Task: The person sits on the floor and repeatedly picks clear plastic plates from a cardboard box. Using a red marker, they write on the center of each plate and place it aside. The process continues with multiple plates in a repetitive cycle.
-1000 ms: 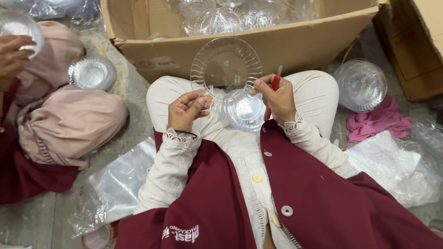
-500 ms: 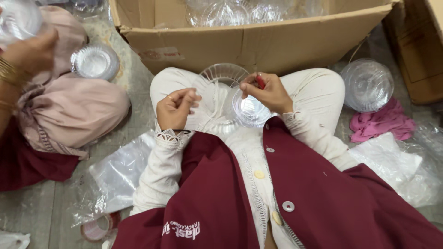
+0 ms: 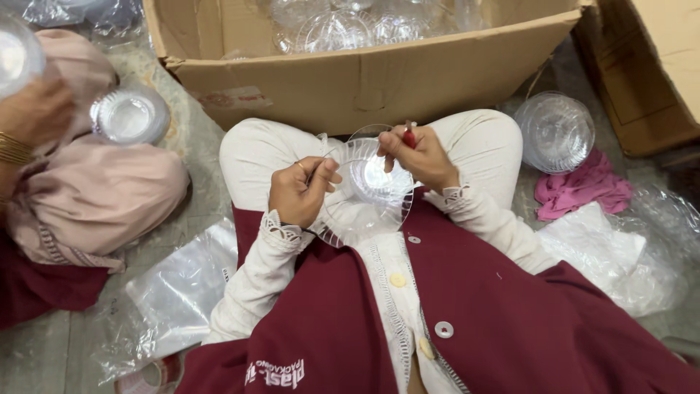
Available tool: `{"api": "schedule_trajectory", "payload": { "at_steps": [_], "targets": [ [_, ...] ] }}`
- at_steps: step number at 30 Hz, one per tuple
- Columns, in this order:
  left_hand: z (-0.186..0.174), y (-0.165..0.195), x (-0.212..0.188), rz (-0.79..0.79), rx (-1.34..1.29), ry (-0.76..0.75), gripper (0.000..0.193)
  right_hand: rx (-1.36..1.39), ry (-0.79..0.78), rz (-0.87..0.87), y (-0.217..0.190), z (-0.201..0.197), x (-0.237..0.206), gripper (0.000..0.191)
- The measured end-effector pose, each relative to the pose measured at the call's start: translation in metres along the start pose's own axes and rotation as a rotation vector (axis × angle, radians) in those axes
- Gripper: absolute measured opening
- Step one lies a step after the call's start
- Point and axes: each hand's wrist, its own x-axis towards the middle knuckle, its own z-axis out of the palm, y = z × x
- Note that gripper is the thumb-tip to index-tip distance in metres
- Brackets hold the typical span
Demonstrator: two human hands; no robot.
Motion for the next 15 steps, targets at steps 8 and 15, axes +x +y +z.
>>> {"api": "schedule_trajectory", "payload": {
  "at_steps": [8,15],
  "targets": [
    [-0.006,-0.035,0.016,-0.083,-0.212,-0.145,0.036,0.046,0.103,0.166,0.013,0.01,-0.01,0.037],
    [0.005,-0.054,0.033,-0.213,-0.202,-0.1,0.048,0.077,-0.043,0.079,0.011,0.008,-0.007,0.038]
  ]
}}
